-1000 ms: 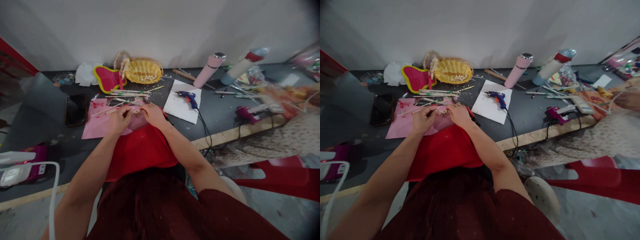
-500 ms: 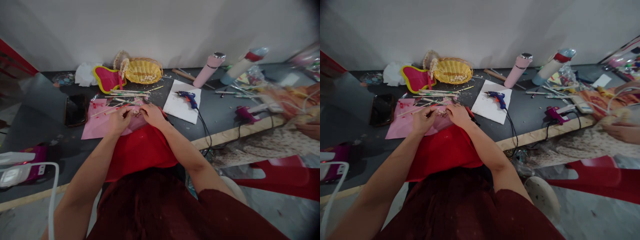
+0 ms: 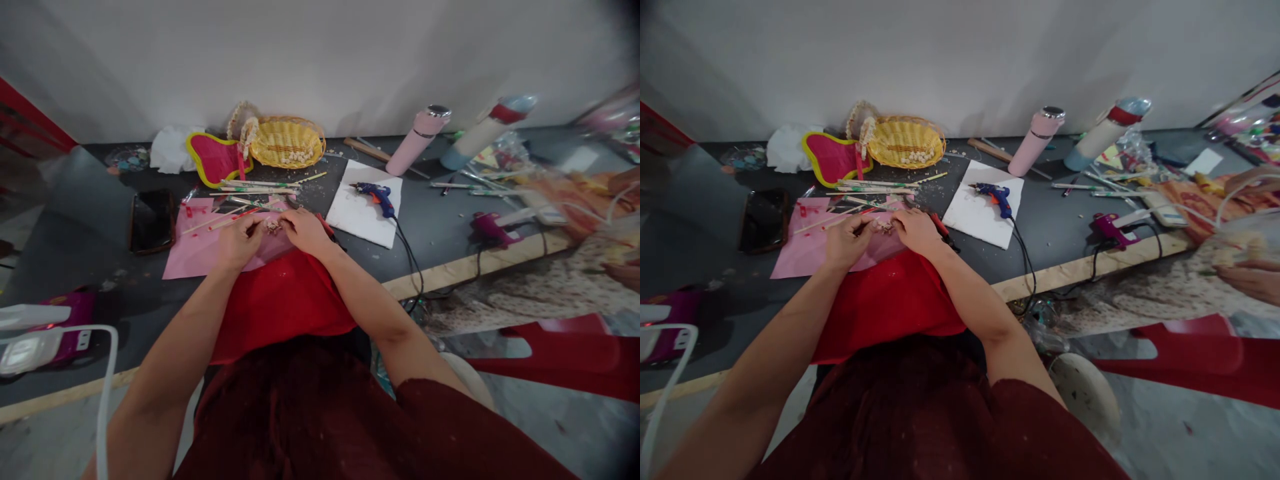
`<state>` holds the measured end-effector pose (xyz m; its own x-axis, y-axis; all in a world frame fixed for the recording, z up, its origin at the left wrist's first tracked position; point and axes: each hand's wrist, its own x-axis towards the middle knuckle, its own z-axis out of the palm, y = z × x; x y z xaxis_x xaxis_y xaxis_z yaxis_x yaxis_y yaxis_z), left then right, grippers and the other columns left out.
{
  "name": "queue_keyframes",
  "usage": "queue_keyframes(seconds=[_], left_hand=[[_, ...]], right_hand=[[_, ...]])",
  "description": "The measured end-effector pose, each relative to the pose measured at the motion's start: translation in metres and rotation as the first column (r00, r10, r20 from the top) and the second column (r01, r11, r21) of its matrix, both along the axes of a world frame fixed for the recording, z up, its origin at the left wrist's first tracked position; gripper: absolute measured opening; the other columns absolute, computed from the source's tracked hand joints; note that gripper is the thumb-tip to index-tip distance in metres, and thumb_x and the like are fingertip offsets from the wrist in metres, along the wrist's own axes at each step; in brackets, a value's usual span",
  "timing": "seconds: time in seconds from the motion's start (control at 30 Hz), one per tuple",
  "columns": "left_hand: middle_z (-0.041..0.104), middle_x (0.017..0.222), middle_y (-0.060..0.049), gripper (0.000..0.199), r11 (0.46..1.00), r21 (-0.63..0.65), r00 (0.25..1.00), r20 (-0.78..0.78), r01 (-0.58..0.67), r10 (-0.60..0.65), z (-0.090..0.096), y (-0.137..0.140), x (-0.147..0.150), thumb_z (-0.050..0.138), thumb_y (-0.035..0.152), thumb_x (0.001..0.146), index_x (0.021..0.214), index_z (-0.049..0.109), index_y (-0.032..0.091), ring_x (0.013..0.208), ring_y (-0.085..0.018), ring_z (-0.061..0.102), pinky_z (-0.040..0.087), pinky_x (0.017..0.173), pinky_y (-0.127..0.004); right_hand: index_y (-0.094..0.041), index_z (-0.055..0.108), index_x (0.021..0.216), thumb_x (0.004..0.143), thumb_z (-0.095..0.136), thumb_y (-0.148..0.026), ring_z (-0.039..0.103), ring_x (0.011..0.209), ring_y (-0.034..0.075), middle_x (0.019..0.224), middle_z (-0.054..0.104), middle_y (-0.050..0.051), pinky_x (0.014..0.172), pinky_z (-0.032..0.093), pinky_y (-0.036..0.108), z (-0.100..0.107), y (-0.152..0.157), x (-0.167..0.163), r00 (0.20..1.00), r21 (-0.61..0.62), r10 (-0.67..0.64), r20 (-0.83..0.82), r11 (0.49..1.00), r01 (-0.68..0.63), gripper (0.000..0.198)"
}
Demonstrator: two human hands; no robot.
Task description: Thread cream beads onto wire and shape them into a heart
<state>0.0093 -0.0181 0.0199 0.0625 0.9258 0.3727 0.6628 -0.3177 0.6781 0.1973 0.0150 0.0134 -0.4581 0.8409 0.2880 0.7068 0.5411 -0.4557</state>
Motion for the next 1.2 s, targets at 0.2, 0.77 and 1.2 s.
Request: queue_keyframes(seconds=[0.2,0.77,1.2], left_hand=[[0.074,0.082,-0.001,0.017,1.0,0.005,1.0,0.014,0.003,-0.003,0.001,-0.001,0.0,0.056,0.028,0.086,0.088,0.072,0.022,0.071,-0.014,0.064,0.044,0.065,-0.026],[0.074,0.082,-0.002,0.019,1.0,-0.006,1.0,0.017,-0.001,0.001,0.0,-0.001,0.0,0.056,0.031,0.087,0.087,0.072,0.021,0.072,-0.015,0.064,0.043,0.064,-0.027],[0.071,0.075,-0.002,0.02,0.99,-0.034,0.988,0.057,-0.139,0.141,-0.001,0.005,-0.01,0.057,0.035,0.086,0.082,0.07,0.02,0.068,-0.014,0.062,0.043,0.062,-0.025]], right_hand=[[-0.019,0.065,0.1,0.093,0.047,-0.018,0.059,0.096,0.021,0.102,0.07,0.007,0.091,0.043,0.035,0.0,0.0,0.0,1.0,-0.006,-0.006,-0.012,1.0,0.006,0.02],[-0.021,0.057,0.081,0.101,0.027,-0.047,0.057,0.081,0.022,0.078,0.063,0.008,0.077,0.042,0.035,0.011,0.002,0.012,0.961,0.039,-0.182,-0.209,0.98,0.194,0.044],[-0.024,0.031,0.06,0.097,0.043,-0.034,0.049,0.069,0.017,0.063,0.048,0.001,0.076,0.04,0.033,0.007,0.007,0.011,0.965,0.163,-0.178,-0.193,0.964,0.211,0.04]])
